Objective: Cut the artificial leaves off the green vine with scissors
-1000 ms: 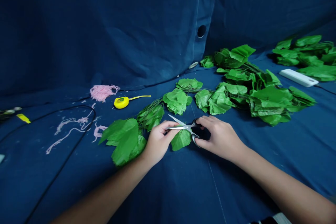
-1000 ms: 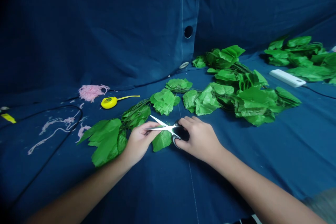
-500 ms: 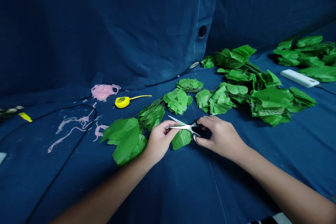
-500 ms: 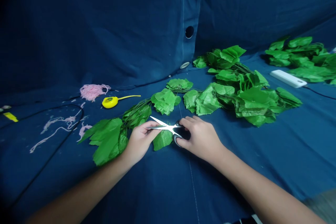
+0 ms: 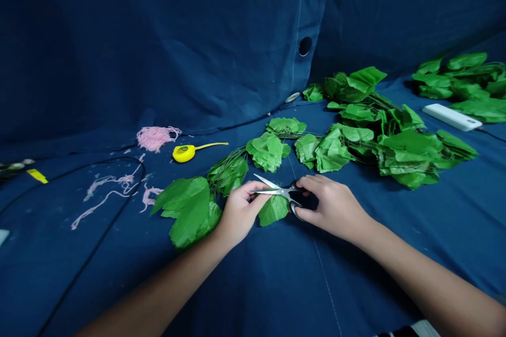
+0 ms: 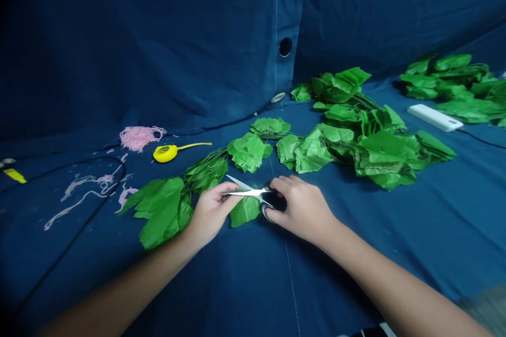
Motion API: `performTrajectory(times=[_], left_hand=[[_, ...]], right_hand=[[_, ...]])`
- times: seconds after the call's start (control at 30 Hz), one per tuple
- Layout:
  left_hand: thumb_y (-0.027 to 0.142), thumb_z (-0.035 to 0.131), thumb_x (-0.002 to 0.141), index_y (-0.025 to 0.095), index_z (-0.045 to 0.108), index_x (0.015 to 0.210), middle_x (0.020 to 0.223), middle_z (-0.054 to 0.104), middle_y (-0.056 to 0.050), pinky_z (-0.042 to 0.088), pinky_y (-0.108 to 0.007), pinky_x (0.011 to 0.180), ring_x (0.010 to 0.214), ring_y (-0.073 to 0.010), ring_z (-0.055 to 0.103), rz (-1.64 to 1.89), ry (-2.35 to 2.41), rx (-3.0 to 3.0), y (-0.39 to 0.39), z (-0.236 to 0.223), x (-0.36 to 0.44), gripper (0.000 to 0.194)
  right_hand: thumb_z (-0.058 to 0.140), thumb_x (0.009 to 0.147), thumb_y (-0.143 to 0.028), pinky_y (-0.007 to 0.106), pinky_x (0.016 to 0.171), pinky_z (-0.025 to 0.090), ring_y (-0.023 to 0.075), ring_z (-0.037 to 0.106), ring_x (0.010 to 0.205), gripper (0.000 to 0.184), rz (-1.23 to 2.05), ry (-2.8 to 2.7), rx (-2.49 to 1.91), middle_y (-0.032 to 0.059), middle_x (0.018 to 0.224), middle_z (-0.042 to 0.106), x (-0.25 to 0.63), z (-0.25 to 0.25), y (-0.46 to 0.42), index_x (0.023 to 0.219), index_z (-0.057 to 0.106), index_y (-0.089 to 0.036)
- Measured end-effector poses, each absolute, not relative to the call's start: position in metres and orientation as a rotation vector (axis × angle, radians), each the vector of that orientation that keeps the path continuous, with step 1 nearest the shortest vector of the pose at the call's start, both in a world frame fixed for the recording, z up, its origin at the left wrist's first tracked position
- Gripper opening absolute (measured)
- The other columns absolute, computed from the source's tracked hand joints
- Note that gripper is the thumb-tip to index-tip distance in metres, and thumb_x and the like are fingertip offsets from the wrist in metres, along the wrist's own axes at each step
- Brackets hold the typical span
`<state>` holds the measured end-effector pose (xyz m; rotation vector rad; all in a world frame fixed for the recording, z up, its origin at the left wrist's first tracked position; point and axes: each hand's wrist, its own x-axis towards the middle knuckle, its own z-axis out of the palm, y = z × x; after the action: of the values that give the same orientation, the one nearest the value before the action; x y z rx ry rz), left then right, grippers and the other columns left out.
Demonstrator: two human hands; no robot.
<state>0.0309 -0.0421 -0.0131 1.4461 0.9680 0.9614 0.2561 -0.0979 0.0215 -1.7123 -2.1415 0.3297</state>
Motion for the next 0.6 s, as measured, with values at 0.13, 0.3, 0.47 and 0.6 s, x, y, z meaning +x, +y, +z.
performTrajectory(times=[0.13, 0.3, 0.47, 0.6], left_hand=[[0.027, 0.075, 0.086, 0.017, 0.077, 0.093, 0.092, 0.077, -0.005, 0.057, -0.027, 0.079, 0.085, -0.0180, 0.072, 0.975, 0.965, 1.422, -0.0415, -0.0154, 0.0315, 0.012], [0.028, 0.077, 0.084, 0.017, 0.076, 0.092, 0.092, 0.078, -0.006, 0.057, -0.029, 0.081, 0.086, -0.0197, 0.072, 1.006, 0.963, 1.398, -0.0411, -0.0183, 0.0320, 0.014], [0.028, 0.078, 0.083, 0.017, 0.077, 0.091, 0.089, 0.077, -0.005, 0.056, -0.027, 0.076, 0.082, -0.0184, 0.072, 0.978, 0.979, 1.389, -0.0411, -0.0168, 0.0317, 0.014], [0.029, 0.077, 0.084, 0.015, 0.077, 0.091, 0.092, 0.077, -0.006, 0.056, -0.028, 0.079, 0.085, -0.0184, 0.071, 0.994, 0.980, 1.373, -0.0405, -0.0191, 0.0313, 0.015]], right_hand=[[0.069, 0.085, -0.039, 0.024, 0.066, 0.034, 0.0158, 0.061, 0.086, 0.025, 0.336, -2.142, -1.712, 0.0007, 0.093, 0.069, 0.2561, 0.0223, -0.0979, 0.104, 0.067, -0.023], [0.069, 0.085, -0.038, 0.024, 0.066, 0.035, 0.0159, 0.062, 0.085, 0.025, 0.350, -2.135, -1.726, 0.0018, 0.094, 0.070, 0.2574, 0.0211, -0.0969, 0.105, 0.069, -0.024], [0.070, 0.084, -0.039, 0.023, 0.068, 0.037, 0.0152, 0.063, 0.084, 0.026, 0.386, -2.119, -1.726, 0.0007, 0.095, 0.070, 0.2572, 0.0211, -0.0968, 0.105, 0.068, -0.024], [0.069, 0.085, -0.036, 0.023, 0.067, 0.035, 0.0137, 0.062, 0.079, 0.019, 0.407, -2.117, -1.766, -0.0010, 0.091, 0.070, 0.2569, 0.0212, -0.0966, 0.100, 0.070, -0.025]])
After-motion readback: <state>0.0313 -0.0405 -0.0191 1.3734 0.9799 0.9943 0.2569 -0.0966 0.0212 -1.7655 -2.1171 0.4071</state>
